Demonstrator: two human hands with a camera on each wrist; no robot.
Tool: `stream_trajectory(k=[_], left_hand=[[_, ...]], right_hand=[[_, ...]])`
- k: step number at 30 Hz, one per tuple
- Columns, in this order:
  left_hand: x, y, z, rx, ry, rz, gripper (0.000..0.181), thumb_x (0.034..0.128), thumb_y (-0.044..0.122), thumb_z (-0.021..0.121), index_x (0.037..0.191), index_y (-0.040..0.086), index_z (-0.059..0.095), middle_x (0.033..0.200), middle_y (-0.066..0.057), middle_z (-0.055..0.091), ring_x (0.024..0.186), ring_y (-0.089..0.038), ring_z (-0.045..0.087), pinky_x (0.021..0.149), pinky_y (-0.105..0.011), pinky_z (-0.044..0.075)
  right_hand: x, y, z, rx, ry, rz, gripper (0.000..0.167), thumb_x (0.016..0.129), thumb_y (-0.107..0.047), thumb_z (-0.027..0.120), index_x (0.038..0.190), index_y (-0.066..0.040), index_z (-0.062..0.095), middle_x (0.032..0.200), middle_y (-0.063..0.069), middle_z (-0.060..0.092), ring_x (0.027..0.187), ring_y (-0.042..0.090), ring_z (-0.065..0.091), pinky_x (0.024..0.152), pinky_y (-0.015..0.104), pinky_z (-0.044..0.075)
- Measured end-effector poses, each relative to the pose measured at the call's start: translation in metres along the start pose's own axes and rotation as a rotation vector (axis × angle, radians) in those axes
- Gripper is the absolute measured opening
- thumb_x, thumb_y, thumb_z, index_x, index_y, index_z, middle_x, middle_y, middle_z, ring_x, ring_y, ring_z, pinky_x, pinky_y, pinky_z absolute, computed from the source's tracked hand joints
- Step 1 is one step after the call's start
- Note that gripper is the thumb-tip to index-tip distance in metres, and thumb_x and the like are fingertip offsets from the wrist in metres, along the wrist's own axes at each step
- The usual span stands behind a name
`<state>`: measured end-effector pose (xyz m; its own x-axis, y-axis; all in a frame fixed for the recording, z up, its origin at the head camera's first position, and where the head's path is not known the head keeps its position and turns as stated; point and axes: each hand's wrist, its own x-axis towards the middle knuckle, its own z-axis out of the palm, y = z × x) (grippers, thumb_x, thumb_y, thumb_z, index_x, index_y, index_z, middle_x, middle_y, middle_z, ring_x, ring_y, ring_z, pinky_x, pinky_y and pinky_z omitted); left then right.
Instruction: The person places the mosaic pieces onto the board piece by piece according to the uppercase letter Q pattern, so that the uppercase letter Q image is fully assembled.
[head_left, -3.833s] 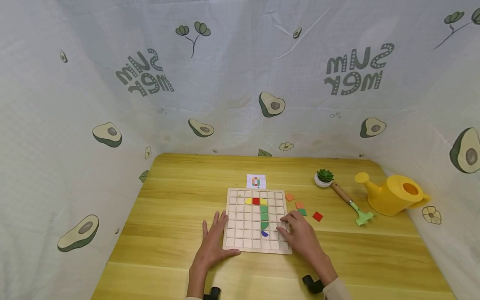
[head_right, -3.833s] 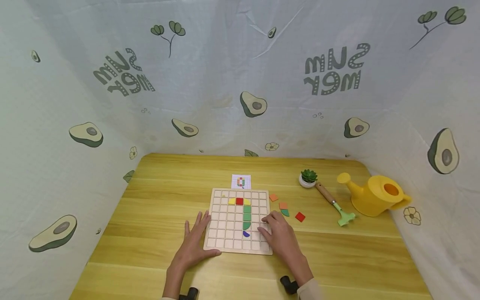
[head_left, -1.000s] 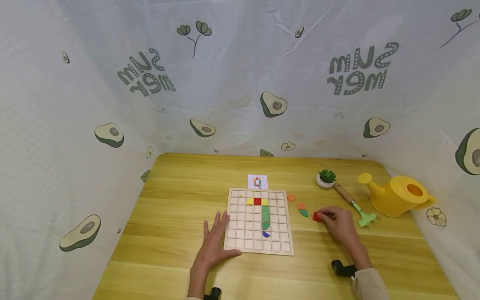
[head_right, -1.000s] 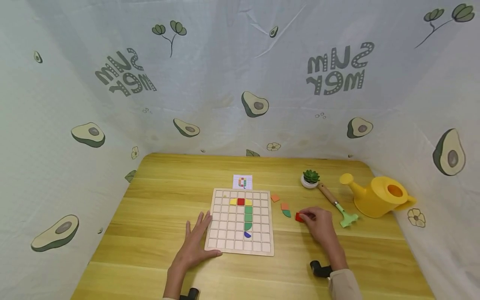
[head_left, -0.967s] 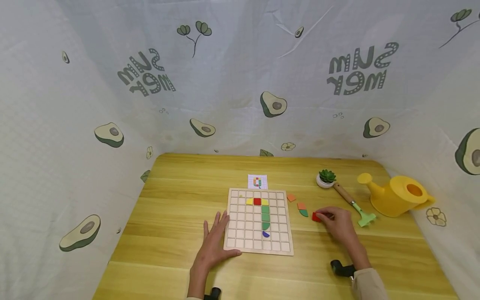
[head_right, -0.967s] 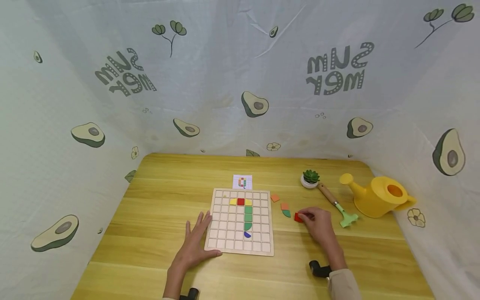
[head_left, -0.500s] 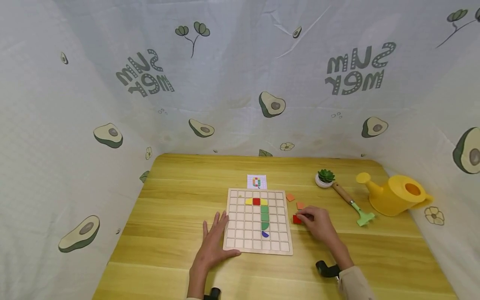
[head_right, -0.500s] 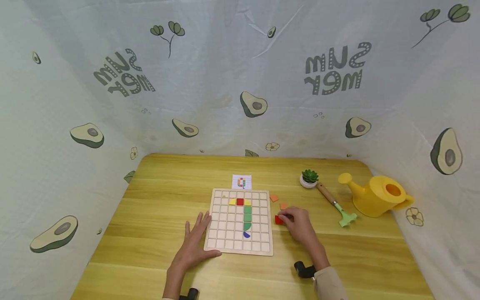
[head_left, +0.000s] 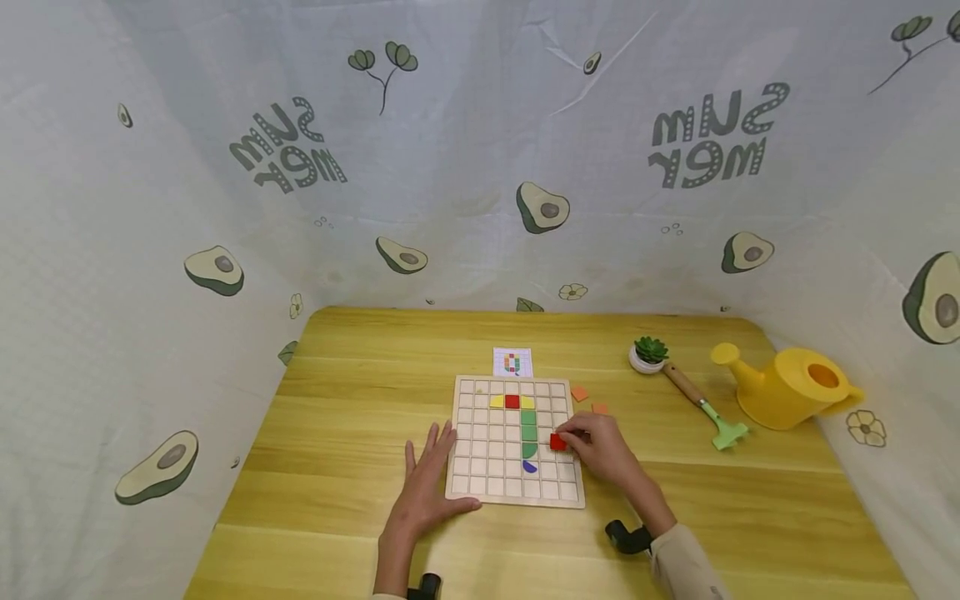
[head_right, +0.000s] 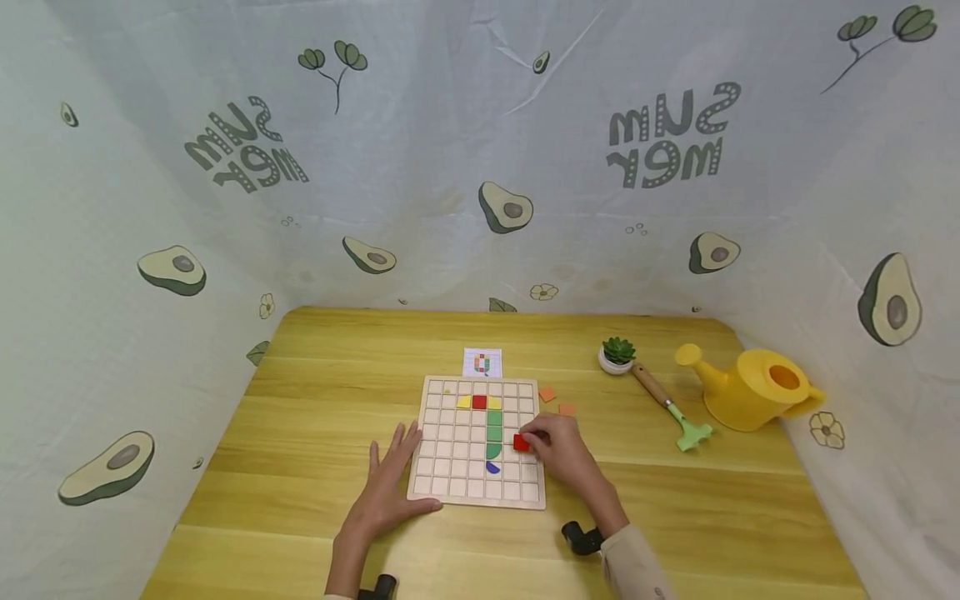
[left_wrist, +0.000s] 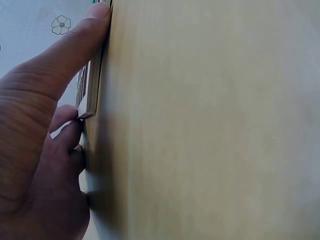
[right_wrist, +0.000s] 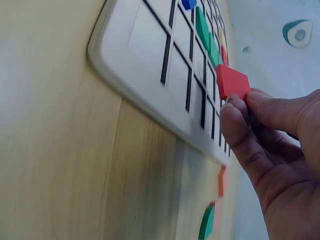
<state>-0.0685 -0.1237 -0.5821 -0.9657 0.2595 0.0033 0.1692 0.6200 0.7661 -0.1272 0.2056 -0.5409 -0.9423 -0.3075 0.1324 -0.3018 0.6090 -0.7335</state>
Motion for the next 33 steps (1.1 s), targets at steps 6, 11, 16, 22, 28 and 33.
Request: stream_trajectory(k=[6, 11, 16, 22, 28, 33], left_hand=[[0.000, -0.001, 0.001, -0.005, 0.001, 0.001, 0.120, 0.0712, 0.035, 0.102, 0.166, 0.001, 0.037, 0.178, -0.012, 0.025, 0.167, -0.036, 0.011, 0.130, -0.067, -0.013], [-0.001, -0.002, 0.001, -0.008, 0.006, 0.007, 0.120, 0.0708, 0.035, 0.102, 0.166, 0.001, 0.037, 0.178, -0.012, 0.026, 0.167, -0.036, 0.011, 0.130, -0.068, -0.012], [-0.001, -0.003, 0.000, -0.005, 0.010, 0.004, 0.120, 0.0704, 0.035, 0.102, 0.166, 0.001, 0.038, 0.178, -0.012, 0.027, 0.167, -0.037, 0.012, 0.130, -0.068, -0.012], [0.000, -0.001, 0.000, -0.007, 0.004, 0.008, 0.120, 0.0720, 0.036, 0.101, 0.167, 0.001, 0.036, 0.178, -0.012, 0.026, 0.167, -0.037, 0.011, 0.129, -0.069, -0.012], [0.000, -0.001, 0.000, -0.016, 0.005, 0.007, 0.120, 0.0720, 0.036, 0.101, 0.166, 0.000, 0.036, 0.178, -0.013, 0.025, 0.167, -0.038, 0.011, 0.129, -0.069, -0.013], [0.000, -0.001, 0.000, -0.007, 0.005, 0.010, 0.120, 0.0720, 0.035, 0.101, 0.167, 0.000, 0.036, 0.177, -0.014, 0.026, 0.167, -0.038, 0.011, 0.130, -0.068, -0.011]], right_hand=[[0.005, -0.010, 0.011, 0.046, -0.056, -0.018, 0.010, 0.097, 0.004, 0.075, 0.100, 0.000, 0.083, 0.092, 0.006, 0.076, 0.075, 0.005, 0.060, 0.068, 0.021, 0.058], [0.011, -0.015, 0.021, 0.078, -0.087, -0.022, 0.010, 0.095, 0.006, 0.076, 0.098, 0.001, 0.083, 0.088, 0.002, 0.073, 0.071, 0.004, 0.058, 0.066, 0.020, 0.059], [0.018, -0.021, 0.031, 0.086, -0.122, -0.033, 0.009, 0.095, 0.006, 0.076, 0.097, -0.001, 0.083, 0.088, 0.000, 0.073, 0.076, 0.003, 0.062, 0.070, 0.019, 0.062], [0.021, -0.030, 0.041, 0.084, -0.143, -0.030, 0.010, 0.094, 0.007, 0.077, 0.096, -0.001, 0.083, 0.090, 0.002, 0.074, 0.076, 0.004, 0.065, 0.073, 0.020, 0.063], [0.025, -0.038, 0.050, -0.024, -0.096, -0.065, 0.009, 0.092, 0.004, 0.080, 0.093, -0.003, 0.084, 0.089, 0.000, 0.076, 0.081, 0.008, 0.066, 0.073, 0.024, 0.061], [0.028, -0.041, 0.055, -0.094, -0.097, -0.053, 0.007, 0.091, 0.003, 0.082, 0.090, -0.004, 0.084, 0.085, -0.002, 0.072, 0.080, 0.009, 0.063, 0.072, 0.024, 0.060]])
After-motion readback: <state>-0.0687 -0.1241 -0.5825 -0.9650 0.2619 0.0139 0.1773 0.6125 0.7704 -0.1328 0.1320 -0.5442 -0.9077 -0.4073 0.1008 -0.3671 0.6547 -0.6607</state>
